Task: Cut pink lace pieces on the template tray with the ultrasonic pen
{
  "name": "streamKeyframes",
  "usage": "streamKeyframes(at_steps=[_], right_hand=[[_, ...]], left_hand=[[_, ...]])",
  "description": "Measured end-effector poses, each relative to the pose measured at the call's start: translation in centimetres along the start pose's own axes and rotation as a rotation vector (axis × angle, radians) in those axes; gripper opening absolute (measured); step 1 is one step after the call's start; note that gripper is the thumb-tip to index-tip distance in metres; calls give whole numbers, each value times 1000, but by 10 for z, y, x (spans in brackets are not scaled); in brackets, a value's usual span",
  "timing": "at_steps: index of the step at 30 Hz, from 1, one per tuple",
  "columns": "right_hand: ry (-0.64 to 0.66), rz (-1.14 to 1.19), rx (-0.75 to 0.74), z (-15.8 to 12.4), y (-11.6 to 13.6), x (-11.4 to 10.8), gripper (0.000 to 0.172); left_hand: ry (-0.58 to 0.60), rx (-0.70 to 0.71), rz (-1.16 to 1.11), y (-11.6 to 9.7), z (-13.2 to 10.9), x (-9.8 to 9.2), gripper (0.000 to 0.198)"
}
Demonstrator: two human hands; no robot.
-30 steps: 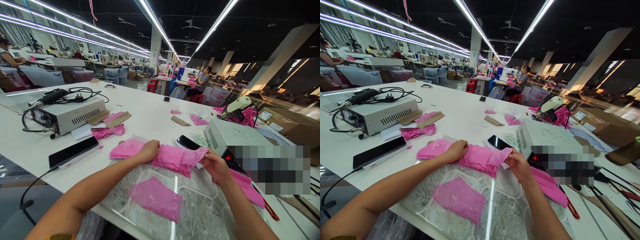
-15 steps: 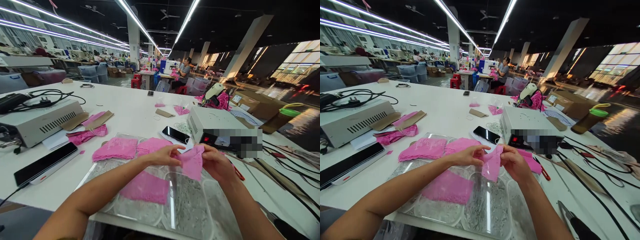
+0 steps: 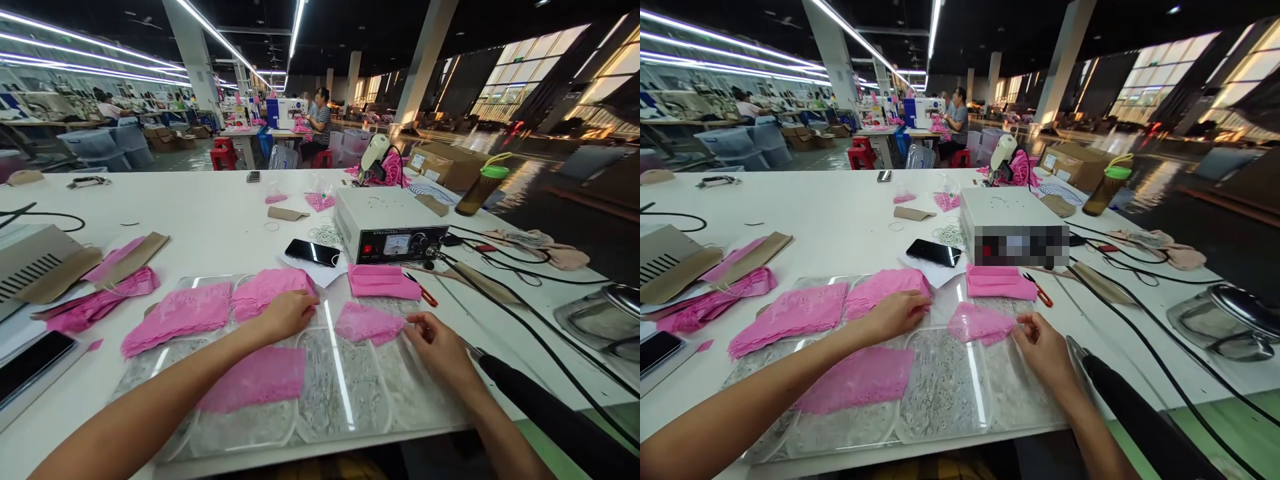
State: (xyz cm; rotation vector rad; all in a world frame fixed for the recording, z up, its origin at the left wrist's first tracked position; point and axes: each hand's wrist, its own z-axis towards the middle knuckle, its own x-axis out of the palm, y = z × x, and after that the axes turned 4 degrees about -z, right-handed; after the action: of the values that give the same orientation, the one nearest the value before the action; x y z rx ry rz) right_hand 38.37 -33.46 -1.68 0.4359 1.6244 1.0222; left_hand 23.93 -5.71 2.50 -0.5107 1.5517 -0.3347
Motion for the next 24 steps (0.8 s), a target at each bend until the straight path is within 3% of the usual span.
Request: streamKeyframes(at_steps=[3,6,9,13,18,21,24], right_hand=[[-5,-37,-87,-18,-1,4,29],[54,-169,-331,-30,3,16,20],[37,-283,-505,-30,6,28,13],[8,-265,-539,-24,1,17,18],[7,-253,-559,-35,-12,-13,17],[8,-334,-604,-46,-10,-6,7],[-51,-446,-654,-49,3,18,19]], left_hand=[[20,66,68,-7,1,4,24],[84,164,99,-18,6,16,25],[112,205,124,-28,17,29,13],[108,195,118,-34,19,26,21],[192,179,-24,-40,-8,15,13],[162,102,-141,-46,-12,13,12],[103,19,-267,-54,-2,9,13]])
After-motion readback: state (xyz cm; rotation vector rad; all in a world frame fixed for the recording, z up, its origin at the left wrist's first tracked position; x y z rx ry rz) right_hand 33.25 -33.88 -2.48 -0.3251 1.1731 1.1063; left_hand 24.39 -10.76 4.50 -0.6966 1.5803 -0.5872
